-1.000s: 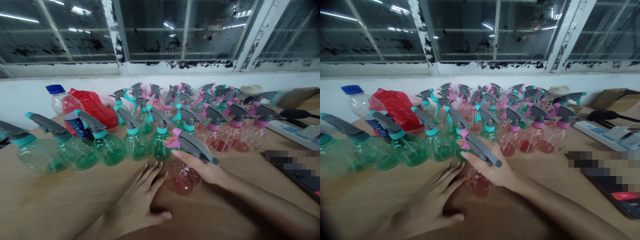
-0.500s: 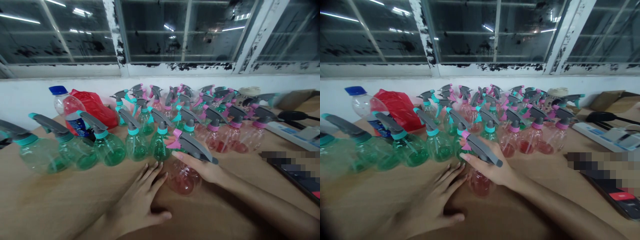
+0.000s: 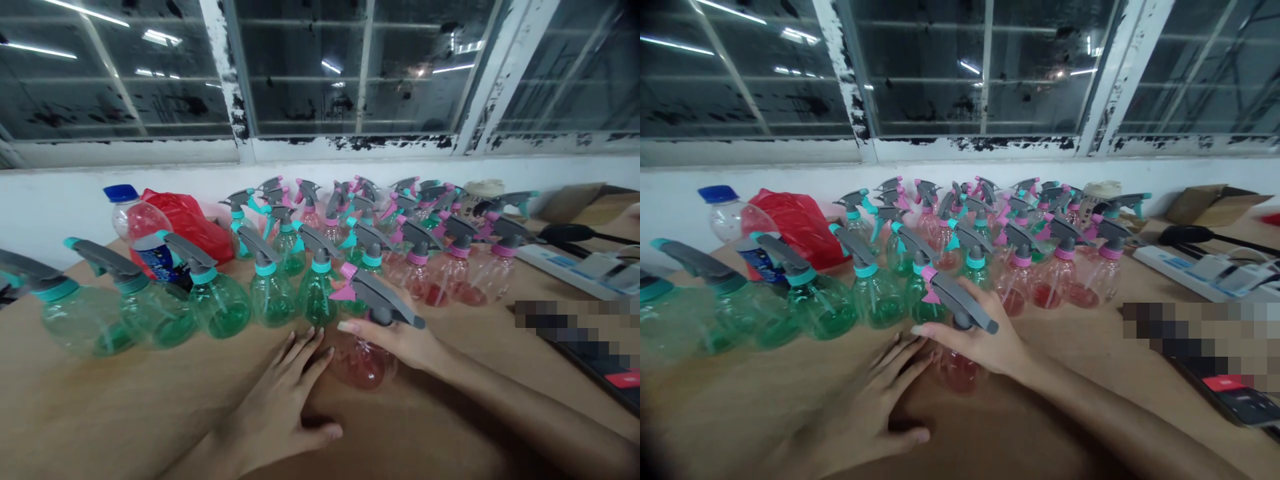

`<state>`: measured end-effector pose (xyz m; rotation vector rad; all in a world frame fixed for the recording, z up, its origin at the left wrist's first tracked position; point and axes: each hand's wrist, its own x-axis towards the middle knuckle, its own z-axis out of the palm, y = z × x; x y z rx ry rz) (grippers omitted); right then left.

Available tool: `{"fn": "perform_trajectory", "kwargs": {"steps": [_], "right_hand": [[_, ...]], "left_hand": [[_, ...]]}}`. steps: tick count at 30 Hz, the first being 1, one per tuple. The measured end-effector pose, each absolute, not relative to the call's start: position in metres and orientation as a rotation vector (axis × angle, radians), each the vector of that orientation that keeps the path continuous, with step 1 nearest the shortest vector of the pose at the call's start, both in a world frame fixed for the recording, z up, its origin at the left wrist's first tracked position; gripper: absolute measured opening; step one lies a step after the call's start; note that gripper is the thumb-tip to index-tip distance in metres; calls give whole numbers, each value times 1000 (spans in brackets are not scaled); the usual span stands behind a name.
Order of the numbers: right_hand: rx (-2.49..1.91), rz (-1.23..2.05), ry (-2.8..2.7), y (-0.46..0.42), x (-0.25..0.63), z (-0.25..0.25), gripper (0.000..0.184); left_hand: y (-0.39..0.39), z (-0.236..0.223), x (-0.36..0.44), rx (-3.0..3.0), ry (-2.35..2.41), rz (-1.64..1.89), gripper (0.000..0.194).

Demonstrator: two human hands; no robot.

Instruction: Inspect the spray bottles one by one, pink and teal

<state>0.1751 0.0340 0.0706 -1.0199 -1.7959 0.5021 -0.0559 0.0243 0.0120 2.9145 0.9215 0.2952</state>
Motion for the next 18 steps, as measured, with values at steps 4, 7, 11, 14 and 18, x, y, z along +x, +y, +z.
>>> {"fn": "perform_trajectory", "kwargs": {"steps": [4, 7, 11, 14, 18], "right_hand": [[-1041, 486, -1826, 24, 183, 61, 32], [-1139, 454, -1821, 14, 191, 59, 34], [-1190, 479, -1828, -4, 210, 66, 36], [-1254, 553, -1795, -20, 243, 70, 30], [-1445, 492, -1630, -38, 314, 66, 29]], "left_hand": [[26, 13, -57, 2935, 941, 301, 81], [28, 11, -59, 2965, 933, 342, 82], [29, 5, -59, 2989, 965, 409, 80], [26, 2, -53, 3010, 951, 390, 77], [18, 4, -31, 3058, 917, 353, 84]]}}
